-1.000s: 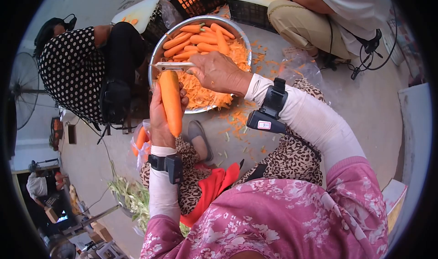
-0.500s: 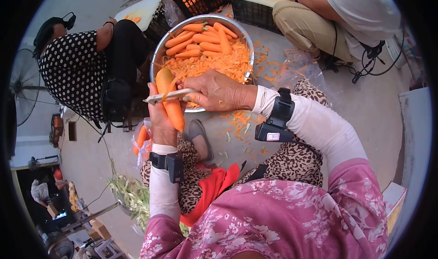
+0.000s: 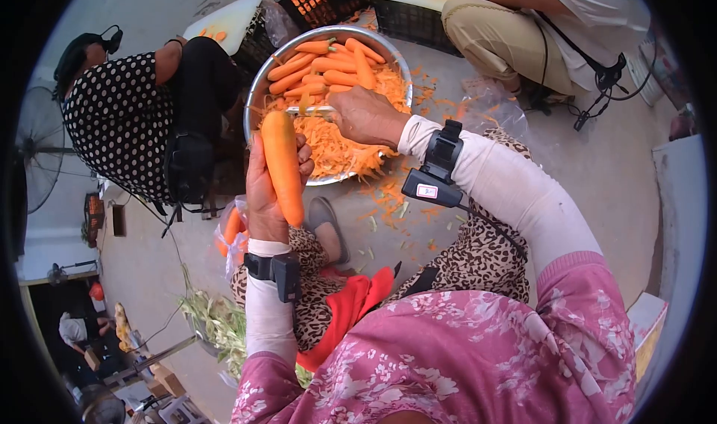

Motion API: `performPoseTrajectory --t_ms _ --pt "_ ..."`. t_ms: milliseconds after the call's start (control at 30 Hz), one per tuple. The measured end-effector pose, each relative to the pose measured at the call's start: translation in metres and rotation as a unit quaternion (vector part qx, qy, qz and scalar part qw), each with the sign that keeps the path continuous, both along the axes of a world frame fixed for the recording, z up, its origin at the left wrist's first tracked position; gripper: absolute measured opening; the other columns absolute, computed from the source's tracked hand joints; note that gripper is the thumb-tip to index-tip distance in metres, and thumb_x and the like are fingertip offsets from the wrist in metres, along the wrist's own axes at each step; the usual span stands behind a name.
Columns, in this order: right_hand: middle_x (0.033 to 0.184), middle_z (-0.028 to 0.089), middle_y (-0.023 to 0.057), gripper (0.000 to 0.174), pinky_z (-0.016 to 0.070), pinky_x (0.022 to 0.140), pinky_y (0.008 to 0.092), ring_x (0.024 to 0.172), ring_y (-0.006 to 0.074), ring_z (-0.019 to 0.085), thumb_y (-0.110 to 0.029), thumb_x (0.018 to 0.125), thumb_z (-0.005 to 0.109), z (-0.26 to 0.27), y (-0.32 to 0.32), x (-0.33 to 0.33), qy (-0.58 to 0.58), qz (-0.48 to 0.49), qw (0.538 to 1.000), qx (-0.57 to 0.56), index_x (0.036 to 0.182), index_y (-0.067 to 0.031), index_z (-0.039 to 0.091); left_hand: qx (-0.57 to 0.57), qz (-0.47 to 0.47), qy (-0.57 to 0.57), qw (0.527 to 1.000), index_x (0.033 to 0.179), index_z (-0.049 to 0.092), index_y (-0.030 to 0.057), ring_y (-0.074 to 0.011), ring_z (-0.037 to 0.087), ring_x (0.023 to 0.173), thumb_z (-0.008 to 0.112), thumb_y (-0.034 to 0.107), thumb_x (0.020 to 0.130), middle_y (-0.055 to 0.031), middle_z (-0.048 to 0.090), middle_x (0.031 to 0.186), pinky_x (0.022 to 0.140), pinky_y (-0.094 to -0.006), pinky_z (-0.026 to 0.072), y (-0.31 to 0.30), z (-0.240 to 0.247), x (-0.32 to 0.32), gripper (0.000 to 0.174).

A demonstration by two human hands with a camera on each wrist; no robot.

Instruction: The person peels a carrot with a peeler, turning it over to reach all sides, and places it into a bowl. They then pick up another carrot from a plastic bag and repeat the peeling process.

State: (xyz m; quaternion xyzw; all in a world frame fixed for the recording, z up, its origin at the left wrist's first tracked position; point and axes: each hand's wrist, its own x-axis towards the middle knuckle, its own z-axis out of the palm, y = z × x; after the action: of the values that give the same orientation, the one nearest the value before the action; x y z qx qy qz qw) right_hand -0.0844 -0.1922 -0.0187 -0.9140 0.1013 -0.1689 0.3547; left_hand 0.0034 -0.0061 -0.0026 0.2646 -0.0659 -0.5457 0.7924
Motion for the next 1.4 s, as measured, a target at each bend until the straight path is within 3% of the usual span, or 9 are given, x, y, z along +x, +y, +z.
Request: performPoseTrajectory --t_ms 267,433,600,700,800,867,1067,1300,1400 --pt "0.071 0.058 0.0178 0.021 0.0439 0.058 0.0369 0.063 0.0300 0.057 -0.019 0.088 0.057 0.016 0.017 -0.007 -0.103 0.015 0.992 0.072 0.093 0.0008 0.059 0.027 0.085 0.001 0.996 0.117 0.050 0.0021 -0.0212 0.047 0.079 0.043 0.049 0.094 -0.0117 0.051 0.092 0.065 -0.0299 0.0443 0.004 -0.004 0.006 0.053" --pt "0.075 0.060 0.0169 0.020 0.0457 0.061 0.0383 0.067 0.0323 0.059 -0.017 0.086 0.057 0.017 0.031 -0.014 -0.080 0.116 0.988 0.061 0.098 -0.0014 0.060 0.074 0.145 0.041 0.986 0.117 0.050 0.0003 -0.0211 0.054 0.079 0.041 0.052 0.093 -0.0112 0.054 0.088 0.064 -0.0304 0.0479 0.001 -0.002 0.007 0.058" --pt "0.073 0.057 0.0153 0.014 0.0452 0.062 0.0429 0.070 0.0352 0.059 -0.016 0.086 0.055 0.032 0.041 -0.027 -0.097 0.219 0.968 0.079 0.092 -0.0033 0.056 0.030 0.093 -0.029 0.995 0.117 0.049 -0.0003 -0.0210 0.056 0.073 0.042 0.056 0.092 -0.0119 0.056 0.085 0.065 -0.0326 0.0516 0.005 -0.016 0.016 0.062" --pt "0.071 0.055 0.0155 0.014 0.0445 0.060 0.0431 0.069 0.0357 0.058 -0.017 0.087 0.054 0.029 0.039 -0.025 -0.098 0.203 0.973 0.053 0.091 -0.0035 0.055 0.020 0.082 -0.023 0.996 0.117 0.049 0.0009 -0.0210 0.057 0.074 0.041 0.055 0.092 -0.0121 0.056 0.085 0.066 -0.0333 0.0521 0.003 -0.013 0.013 0.060" --pt "0.077 0.060 0.0177 0.017 0.0449 0.065 0.0468 0.074 0.0371 0.059 -0.020 0.087 0.054 0.017 0.031 -0.014 -0.068 0.134 0.987 0.048 0.096 -0.0059 0.057 0.169 0.166 0.001 0.971 0.118 0.048 0.0024 -0.0181 0.052 0.070 0.041 0.053 0.093 -0.0101 0.052 0.082 0.060 -0.0301 0.0484 -0.004 0.003 0.001 0.056" --pt "0.072 0.058 0.0191 0.016 0.0436 0.063 0.0477 0.072 0.0386 0.058 -0.020 0.087 0.054 0.011 0.023 -0.005 -0.062 0.094 0.993 0.034 0.091 -0.0047 0.055 0.038 0.034 0.063 0.997 0.119 0.048 0.0044 -0.0154 0.044 0.066 0.041 0.050 0.094 -0.0077 0.048 0.081 0.056 -0.0265 0.0425 0.002 -0.009 0.010 0.053" --pt "0.069 0.056 0.0211 0.019 0.0443 0.058 0.0404 0.065 0.0380 0.057 -0.019 0.087 0.057 -0.010 0.005 0.004 0.000 -0.006 0.999 0.035 0.089 0.0003 0.056 0.007 -0.019 -0.006 1.000 0.124 0.044 0.0045 -0.0128 0.036 0.064 0.039 0.052 0.094 -0.0048 0.041 0.078 0.056 -0.0245 0.0357 0.001 0.006 -0.002 0.057" --pt "0.070 0.058 0.0179 0.017 0.0452 0.059 0.0383 0.066 0.0321 0.060 -0.017 0.086 0.057 0.020 0.017 -0.006 -0.095 0.000 0.993 0.068 0.093 -0.0010 0.058 0.076 0.097 -0.008 0.992 0.111 0.051 0.0044 -0.0196 0.051 0.071 0.036 0.055 0.094 -0.0092 0.053 0.085 0.059 -0.0305 0.0438 0.001 -0.005 0.007 0.056" --pt "0.071 0.057 0.0163 0.016 0.0455 0.060 0.0380 0.067 0.0322 0.060 -0.016 0.086 0.056 0.030 0.029 -0.015 -0.078 0.087 0.991 0.061 0.093 -0.0019 0.058 0.108 0.123 -0.025 0.986 0.111 0.051 0.0052 -0.0206 0.057 0.075 0.037 0.053 0.094 -0.0092 0.057 0.088 0.064 -0.0336 0.0492 0.004 -0.008 0.010 0.053"
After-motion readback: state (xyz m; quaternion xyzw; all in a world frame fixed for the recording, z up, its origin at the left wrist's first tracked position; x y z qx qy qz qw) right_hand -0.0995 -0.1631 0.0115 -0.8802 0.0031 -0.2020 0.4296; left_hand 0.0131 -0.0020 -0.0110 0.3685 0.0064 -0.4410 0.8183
